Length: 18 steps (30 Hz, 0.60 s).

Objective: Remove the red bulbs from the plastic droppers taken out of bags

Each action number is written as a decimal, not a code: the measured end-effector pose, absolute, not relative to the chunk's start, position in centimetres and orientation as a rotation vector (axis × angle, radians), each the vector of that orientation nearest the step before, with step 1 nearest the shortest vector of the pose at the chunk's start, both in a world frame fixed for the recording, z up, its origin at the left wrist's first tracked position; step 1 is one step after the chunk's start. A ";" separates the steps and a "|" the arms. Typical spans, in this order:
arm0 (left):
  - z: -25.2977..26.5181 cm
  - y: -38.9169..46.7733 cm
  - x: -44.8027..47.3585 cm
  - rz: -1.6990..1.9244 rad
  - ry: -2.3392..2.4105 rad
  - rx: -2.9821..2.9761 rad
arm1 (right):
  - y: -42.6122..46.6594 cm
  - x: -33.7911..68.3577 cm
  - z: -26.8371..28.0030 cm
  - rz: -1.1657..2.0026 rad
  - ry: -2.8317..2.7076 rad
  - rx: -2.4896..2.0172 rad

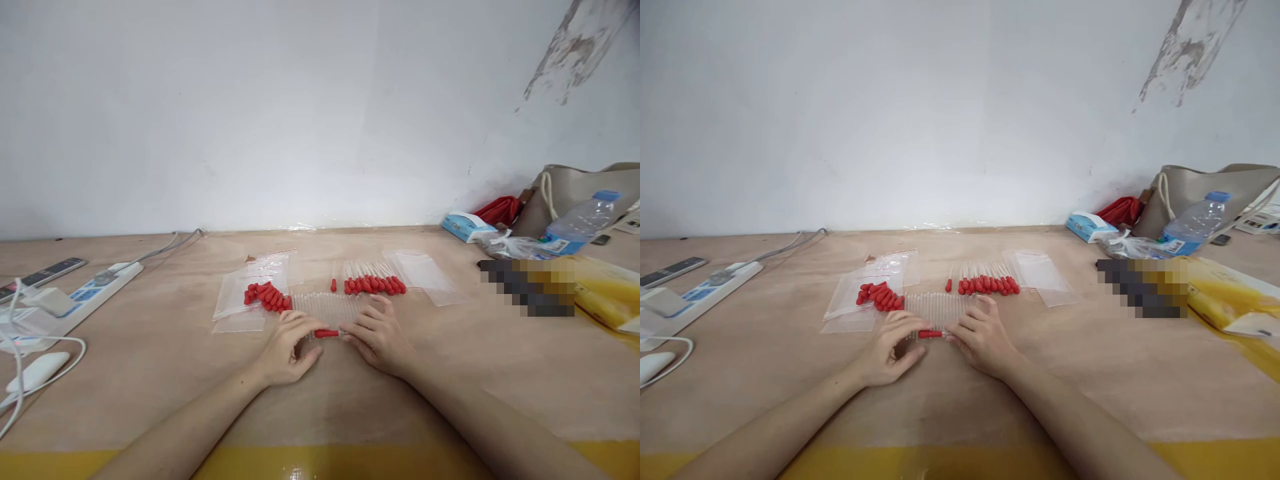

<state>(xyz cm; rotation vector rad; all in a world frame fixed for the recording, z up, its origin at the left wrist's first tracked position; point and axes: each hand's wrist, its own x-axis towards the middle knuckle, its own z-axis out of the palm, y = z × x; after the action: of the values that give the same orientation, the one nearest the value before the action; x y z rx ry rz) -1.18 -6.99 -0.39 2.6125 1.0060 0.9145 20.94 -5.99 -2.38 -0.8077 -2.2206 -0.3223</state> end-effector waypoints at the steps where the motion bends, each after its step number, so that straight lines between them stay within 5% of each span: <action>1: -0.4 -7.1 -1.0 0.903 1.019 2.644 | -6.1 20.8 -2.5 -0.313 -2.223 -0.797; 18: -1.0 -7.9 -0.9 0.908 0.998 2.855 | -7.0 20.8 -2.8 -0.506 -2.225 -0.554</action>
<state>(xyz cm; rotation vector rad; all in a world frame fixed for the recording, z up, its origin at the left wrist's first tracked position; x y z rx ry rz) -0.89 -7.93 -0.97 2.8555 0.9981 0.9085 20.75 -7.02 -2.85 -0.5540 -2.2253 -0.5059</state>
